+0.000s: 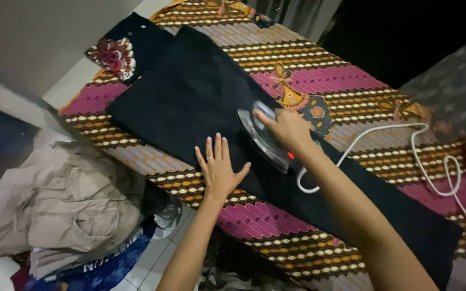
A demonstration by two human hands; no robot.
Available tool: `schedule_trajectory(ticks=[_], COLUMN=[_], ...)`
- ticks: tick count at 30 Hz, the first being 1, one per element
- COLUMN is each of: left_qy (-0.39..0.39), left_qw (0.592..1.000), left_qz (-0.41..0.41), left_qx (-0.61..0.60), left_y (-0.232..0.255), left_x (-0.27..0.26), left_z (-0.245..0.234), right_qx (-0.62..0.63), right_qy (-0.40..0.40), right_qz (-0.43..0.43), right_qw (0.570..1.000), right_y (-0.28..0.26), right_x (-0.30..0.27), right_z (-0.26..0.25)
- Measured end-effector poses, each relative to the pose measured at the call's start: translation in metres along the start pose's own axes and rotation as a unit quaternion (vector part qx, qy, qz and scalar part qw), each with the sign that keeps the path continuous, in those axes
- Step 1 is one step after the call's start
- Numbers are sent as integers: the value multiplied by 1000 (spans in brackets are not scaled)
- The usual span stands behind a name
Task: The person is ironing and folding black trousers on an ironing board.
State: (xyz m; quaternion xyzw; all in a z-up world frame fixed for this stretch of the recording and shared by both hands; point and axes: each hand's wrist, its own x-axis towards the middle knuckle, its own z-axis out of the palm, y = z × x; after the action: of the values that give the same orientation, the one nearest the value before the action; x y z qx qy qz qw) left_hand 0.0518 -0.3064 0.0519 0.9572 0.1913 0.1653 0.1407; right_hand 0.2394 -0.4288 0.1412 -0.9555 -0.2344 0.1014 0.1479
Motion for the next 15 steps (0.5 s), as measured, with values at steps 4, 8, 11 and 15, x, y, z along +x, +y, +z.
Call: schedule_trajectory(ticks=[4,8,11,15], left_qy=[-1,68,71,67], left_qw=[999,998,997,998], left_qz=[-44,4,17,3], left_qx=[-3,-8,-1,12], left_y=[22,34,31,21], left_x=[17,41,50,54], left_z=[14,36,48,56], right_qx=[-5,-43,-35,80], right_qy=[-7,-16,42,18], right_qz=[-8,108,139,131], right_qw=[1000,993,989,988], right_y=[55,93,116,114], right_x=[-55,-73,-64,-58], right_z=[-12,-33,-37,-50])
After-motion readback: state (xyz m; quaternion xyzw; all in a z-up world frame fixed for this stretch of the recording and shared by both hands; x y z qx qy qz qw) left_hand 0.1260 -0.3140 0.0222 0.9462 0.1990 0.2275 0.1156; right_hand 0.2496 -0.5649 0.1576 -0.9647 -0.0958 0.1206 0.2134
